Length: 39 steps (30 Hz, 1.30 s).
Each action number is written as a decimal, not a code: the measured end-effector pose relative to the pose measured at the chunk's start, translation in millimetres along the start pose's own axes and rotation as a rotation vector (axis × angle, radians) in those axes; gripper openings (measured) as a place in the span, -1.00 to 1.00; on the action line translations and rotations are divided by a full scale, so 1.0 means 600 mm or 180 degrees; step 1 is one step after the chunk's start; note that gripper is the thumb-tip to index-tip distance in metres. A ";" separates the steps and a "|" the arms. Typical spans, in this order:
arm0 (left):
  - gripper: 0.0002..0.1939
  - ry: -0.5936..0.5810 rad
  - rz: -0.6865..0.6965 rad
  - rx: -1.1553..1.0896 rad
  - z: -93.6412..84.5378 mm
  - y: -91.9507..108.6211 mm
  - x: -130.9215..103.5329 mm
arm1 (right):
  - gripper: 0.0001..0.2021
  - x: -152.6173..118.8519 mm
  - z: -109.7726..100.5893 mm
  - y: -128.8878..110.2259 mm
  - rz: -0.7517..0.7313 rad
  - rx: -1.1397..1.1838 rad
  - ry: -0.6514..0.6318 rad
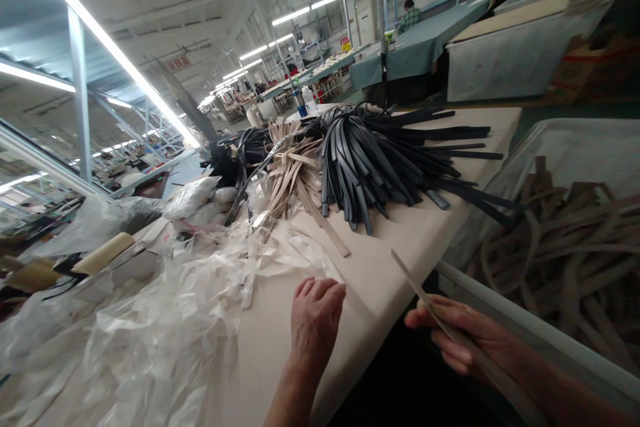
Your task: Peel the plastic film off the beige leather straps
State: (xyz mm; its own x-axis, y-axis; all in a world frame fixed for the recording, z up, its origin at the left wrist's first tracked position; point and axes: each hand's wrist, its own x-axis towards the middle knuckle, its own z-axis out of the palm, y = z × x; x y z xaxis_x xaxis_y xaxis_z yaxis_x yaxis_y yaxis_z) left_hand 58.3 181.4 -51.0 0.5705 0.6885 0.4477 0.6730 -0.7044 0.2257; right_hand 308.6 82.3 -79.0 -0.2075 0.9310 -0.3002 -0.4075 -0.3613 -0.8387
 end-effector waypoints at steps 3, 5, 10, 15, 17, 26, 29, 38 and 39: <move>-0.80 0.0298 0.0183 0.0120 -0.034 0.018 -0.051 | -0.57 0.038 0.051 -0.012 0.0324 -0.0128 -0.0324; -0.77 0.0335 0.0284 0.0198 -0.047 0.028 -0.080 | -0.55 0.057 0.081 -0.019 0.0518 -0.0455 -0.0612; -0.71 0.0512 0.0255 0.0064 -0.050 0.056 -0.139 | -0.51 0.093 0.140 -0.010 0.0702 -0.0702 -0.0854; -0.65 0.0745 -0.1666 -0.1781 -0.037 0.082 -0.186 | -0.64 0.101 0.163 -0.002 0.0020 -0.1256 -0.0519; -0.52 0.0661 -0.2584 -0.2820 -0.039 0.083 -0.190 | -0.66 0.095 0.163 -0.007 -0.0129 -0.1403 -0.0530; -0.66 -0.0769 -0.2620 -0.3869 -0.048 0.087 -0.134 | -0.69 0.070 0.166 -0.028 -0.0568 -0.2204 -0.0716; -0.65 -0.0723 -0.2843 -0.4128 -0.029 0.094 -0.121 | -0.68 0.063 0.161 -0.037 -0.0721 -0.2147 -0.0661; -0.61 0.0840 -0.4474 -0.5851 0.016 0.116 -0.083 | -0.69 -0.045 0.079 -0.025 -0.0625 -0.2847 -0.0245; -0.66 0.0971 -0.4593 -0.5939 0.017 0.120 -0.079 | -0.70 -0.059 0.074 -0.018 -0.0664 -0.3074 -0.0235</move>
State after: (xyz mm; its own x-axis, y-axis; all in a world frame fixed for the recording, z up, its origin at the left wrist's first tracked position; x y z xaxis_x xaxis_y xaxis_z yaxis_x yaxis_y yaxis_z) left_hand 84.2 99.9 -64.7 0.1378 0.7760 -0.6155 -0.6451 0.5418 0.5387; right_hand 280.9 50.7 -39.4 -0.2822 0.9538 -0.1028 0.4510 0.0374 -0.8918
